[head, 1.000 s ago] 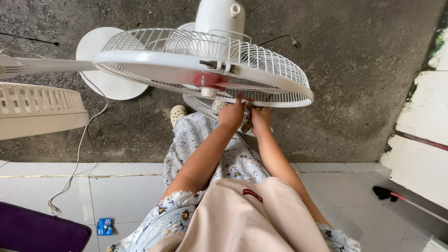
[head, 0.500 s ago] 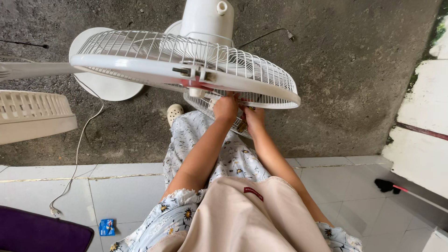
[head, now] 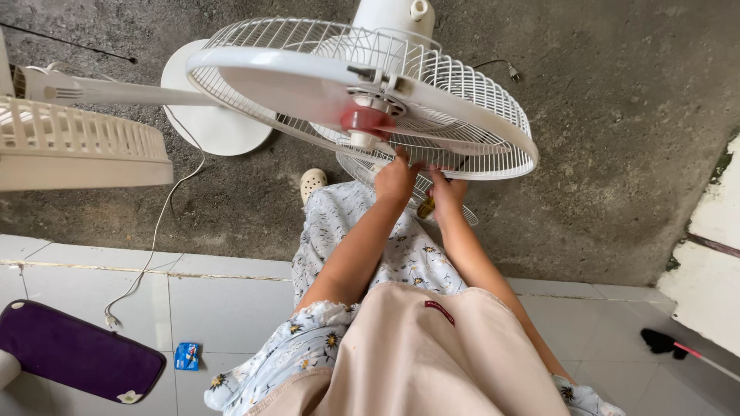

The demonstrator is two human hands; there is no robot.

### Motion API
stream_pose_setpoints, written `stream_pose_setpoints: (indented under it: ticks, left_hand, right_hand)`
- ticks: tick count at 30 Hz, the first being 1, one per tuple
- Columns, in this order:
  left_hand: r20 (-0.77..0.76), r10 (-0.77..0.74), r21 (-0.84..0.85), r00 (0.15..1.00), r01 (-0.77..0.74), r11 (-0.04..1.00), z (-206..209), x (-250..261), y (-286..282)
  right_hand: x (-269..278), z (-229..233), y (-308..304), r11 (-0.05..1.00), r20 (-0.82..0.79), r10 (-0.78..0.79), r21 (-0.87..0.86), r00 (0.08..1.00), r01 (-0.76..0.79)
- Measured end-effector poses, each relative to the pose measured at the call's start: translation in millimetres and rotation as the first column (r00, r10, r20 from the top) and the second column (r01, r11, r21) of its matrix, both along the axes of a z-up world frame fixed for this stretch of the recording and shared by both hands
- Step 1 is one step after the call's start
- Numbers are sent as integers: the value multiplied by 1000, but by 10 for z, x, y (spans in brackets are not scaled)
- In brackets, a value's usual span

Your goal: The person uses a screwdriver to tighten screws on the front grill of a white pedestal fan. They then attach the grill to the fan and secure it by tightening the central nut.

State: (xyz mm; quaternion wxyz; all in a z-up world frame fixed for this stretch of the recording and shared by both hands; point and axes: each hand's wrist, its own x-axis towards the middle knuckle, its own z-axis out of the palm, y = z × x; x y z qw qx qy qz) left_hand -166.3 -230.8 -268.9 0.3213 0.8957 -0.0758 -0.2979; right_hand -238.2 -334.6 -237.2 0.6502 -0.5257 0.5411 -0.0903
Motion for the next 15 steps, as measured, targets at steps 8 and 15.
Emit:
stream_pose_setpoints:
  ticks: [8, 15]
  left_hand:
    - [-41, 194, -20, 980, -195, 981, -236, -132, 992]
    - [-357, 510, -229, 783, -603, 765, -633, 437, 1395]
  right_hand:
    - [47, -130, -37, 999, 5, -23, -29, 1000, 23]
    - [44, -100, -44, 999, -27, -18, -38, 999, 17]
